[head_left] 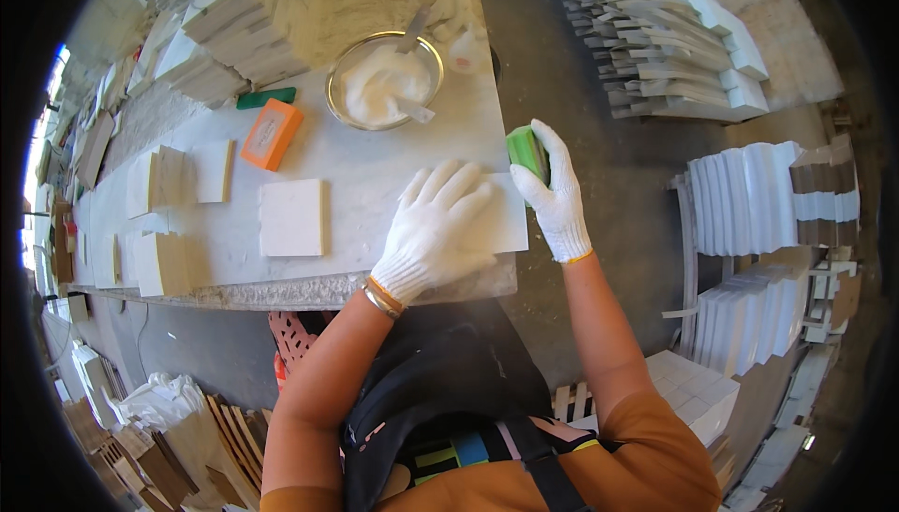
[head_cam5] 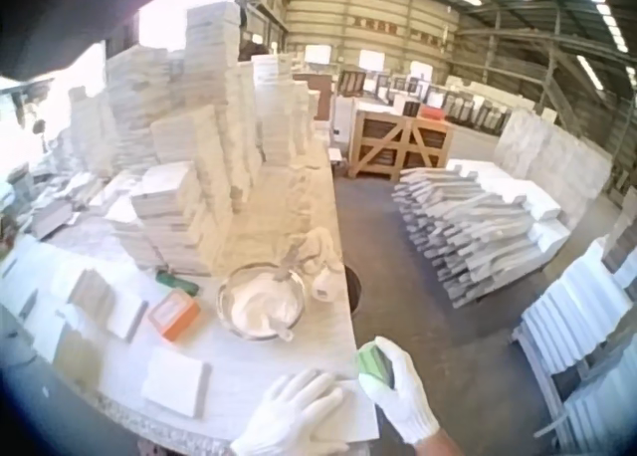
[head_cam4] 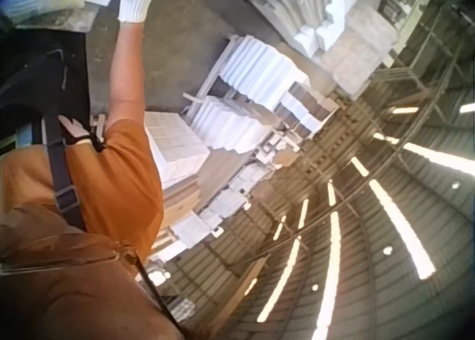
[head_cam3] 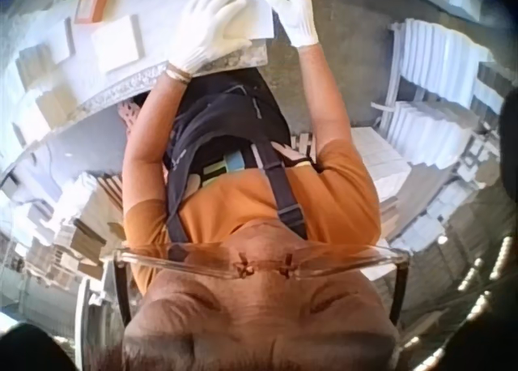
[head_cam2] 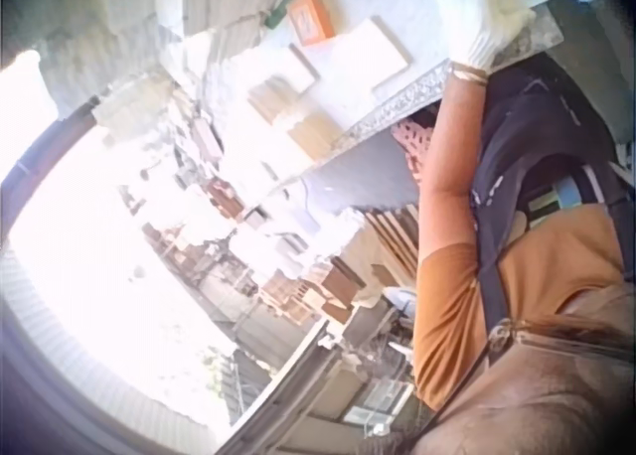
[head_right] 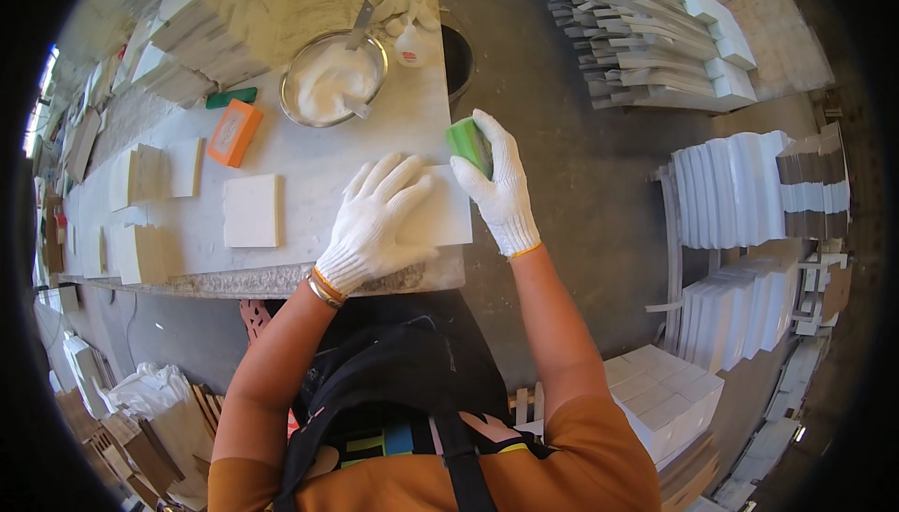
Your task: The person applies a white paste to the edges of small white tiles using a metal spatula, then smooths the edges with a green sponge. The person repeats this process on multiple tiles, placing finished pieces aside.
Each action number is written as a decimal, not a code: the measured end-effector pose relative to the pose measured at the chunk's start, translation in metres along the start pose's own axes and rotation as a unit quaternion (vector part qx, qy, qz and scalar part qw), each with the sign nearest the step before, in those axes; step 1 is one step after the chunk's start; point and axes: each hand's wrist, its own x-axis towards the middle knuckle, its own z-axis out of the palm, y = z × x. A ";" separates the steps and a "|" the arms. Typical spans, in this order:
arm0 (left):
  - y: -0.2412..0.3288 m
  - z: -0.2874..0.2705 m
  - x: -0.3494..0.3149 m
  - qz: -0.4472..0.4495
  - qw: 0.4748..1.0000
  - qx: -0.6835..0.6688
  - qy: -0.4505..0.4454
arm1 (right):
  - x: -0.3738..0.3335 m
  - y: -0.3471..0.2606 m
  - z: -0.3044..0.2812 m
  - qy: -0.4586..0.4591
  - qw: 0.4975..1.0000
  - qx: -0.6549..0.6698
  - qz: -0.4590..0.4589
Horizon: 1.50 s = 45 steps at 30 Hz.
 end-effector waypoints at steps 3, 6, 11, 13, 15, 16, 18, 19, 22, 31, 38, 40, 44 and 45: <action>0.004 0.000 -0.001 0.008 0.999 0.007 0.046 | -0.027 -0.001 -0.004 -0.024 0.999 -0.019 -0.011; 0.001 0.002 0.000 0.014 0.998 -0.001 0.062 | -0.086 -0.004 -0.015 -0.038 0.992 -0.092 -0.076; 0.002 0.000 -0.001 0.019 0.998 0.005 0.055 | -0.059 -0.001 -0.003 -0.008 0.998 -0.058 -0.038; 0.004 -0.001 -0.002 0.022 0.997 0.025 0.064 | -0.018 -0.001 0.001 -0.002 1.000 0.002 0.023; 0.002 0.002 -0.001 0.024 0.997 0.020 0.069 | 0.008 0.000 0.001 -0.015 0.994 0.075 0.083; 0.000 0.003 -0.001 0.024 0.997 0.017 0.070 | 0.013 0.004 -0.002 -0.026 0.987 0.115 0.110; -0.002 0.005 -0.004 0.005 1.000 0.009 0.025 | 0.011 0.011 -0.010 -0.019 0.955 0.253 0.152; -0.004 0.006 -0.006 -0.007 1.000 0.003 0.003 | 0.006 0.013 -0.011 -0.014 0.946 0.276 0.170; -0.001 0.005 -0.004 -0.014 1.000 0.014 0.010 | -0.009 0.009 0.003 0.016 0.955 0.253 0.153; -0.003 0.004 -0.006 -0.013 1.000 0.000 -0.001 | -0.102 -0.019 -0.015 -0.031 0.991 0.021 0.129; -0.003 0.006 -0.004 0.004 1.000 0.011 0.014 | 0.002 -0.003 0.006 0.009 0.997 0.045 0.065; -0.003 0.004 -0.003 0.000 1.000 0.003 0.014 | 0.002 -0.009 0.004 -0.004 0.997 0.034 0.074; -0.003 0.006 -0.005 -0.012 1.000 -0.007 0.011 | -0.065 -0.013 -0.012 -0.030 0.995 -0.004 0.092; -0.004 0.007 -0.007 -0.011 1.000 -0.006 0.015 | -0.088 -0.010 -0.016 -0.033 0.995 -0.009 0.091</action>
